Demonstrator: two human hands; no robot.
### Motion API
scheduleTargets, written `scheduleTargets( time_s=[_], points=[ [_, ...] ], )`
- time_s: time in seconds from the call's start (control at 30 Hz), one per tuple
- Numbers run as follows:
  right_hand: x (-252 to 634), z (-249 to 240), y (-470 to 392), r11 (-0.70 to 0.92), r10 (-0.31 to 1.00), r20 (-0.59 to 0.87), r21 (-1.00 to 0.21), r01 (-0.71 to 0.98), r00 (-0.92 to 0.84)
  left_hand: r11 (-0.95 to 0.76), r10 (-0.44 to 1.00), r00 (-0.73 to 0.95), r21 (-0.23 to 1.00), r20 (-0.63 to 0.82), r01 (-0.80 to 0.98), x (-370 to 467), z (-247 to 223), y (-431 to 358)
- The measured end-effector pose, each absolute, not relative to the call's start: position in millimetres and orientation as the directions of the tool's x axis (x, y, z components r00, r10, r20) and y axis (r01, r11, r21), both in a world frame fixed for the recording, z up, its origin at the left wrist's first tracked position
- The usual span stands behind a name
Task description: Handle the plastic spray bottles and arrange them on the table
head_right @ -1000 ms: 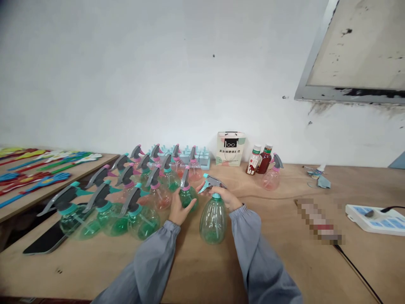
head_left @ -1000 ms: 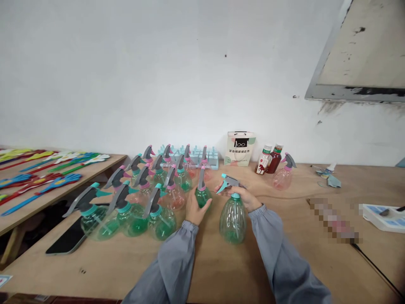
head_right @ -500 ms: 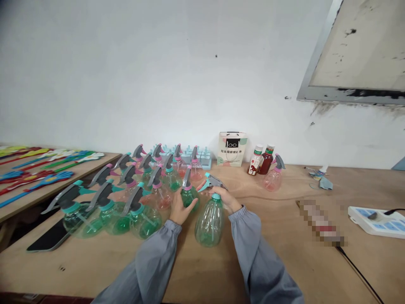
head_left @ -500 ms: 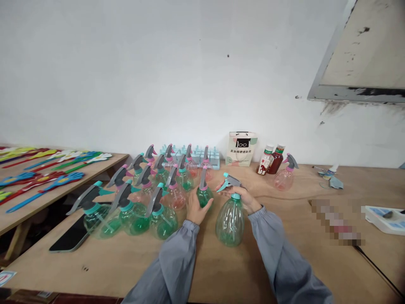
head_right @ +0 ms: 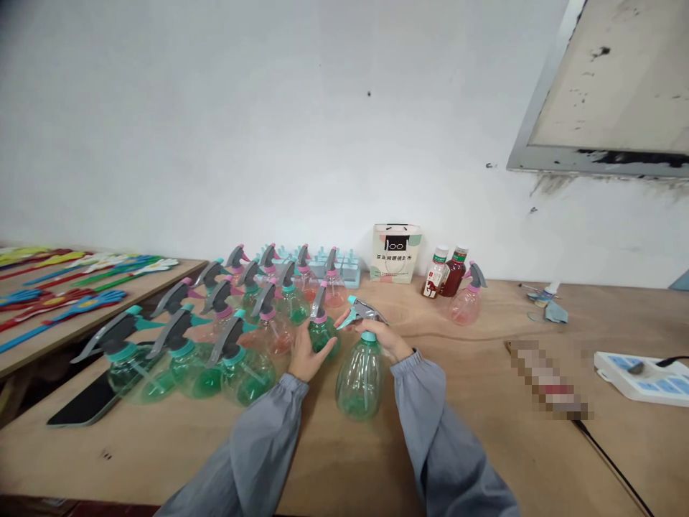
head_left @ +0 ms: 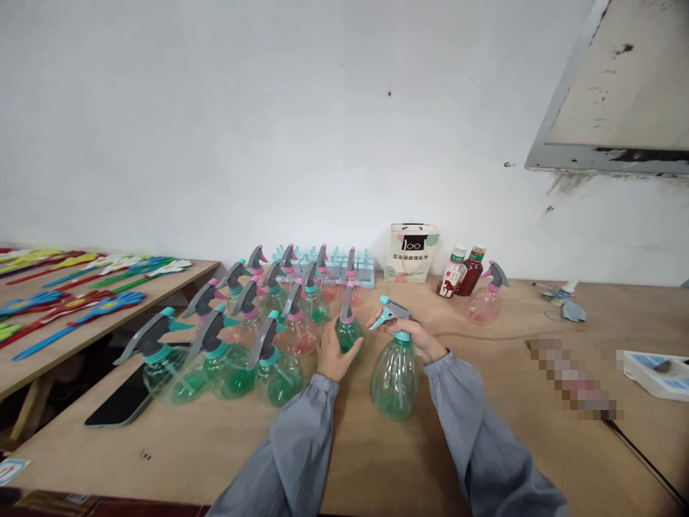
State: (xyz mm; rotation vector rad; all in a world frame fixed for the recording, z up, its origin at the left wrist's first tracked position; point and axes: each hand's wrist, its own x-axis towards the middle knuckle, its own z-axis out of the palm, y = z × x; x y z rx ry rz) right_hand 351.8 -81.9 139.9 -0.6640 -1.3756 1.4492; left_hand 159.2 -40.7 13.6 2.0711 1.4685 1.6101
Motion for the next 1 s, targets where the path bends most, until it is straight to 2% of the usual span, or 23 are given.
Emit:
scheduleTargets(
  time_s=[0.2,0.43,0.67,0.87,1.0],
  points=[
    [351,132,-73,0.12,0.922,0.235,-0.929,-0.35,-0.309,-0.51,0.749,-0.053,0.625,0.661,0.592,159,14,-41],
    [347,131,-78,0.142,0.885,0.239,-0.956,-0.256,-0.399,-0.515,0.754,-0.057,0.643,0.654,0.566,159,13,-40],
    [348,126,-67,0.16,0.957,0.221,-0.942,-0.295,-0.189,-0.511,0.755,-0.044,0.628,0.655,0.586,158,15,-41],
    [344,131,-76,0.143,0.933,0.214,-0.958,-0.249,-0.29,-0.504,0.753,-0.056,0.629,0.655,0.592,159,15,-41],
    [344,127,-74,0.209,0.948,0.255,-0.95,-0.23,-0.192,-0.496,0.755,-0.072,0.639,0.652,0.588,159,14,-41]
  ],
)
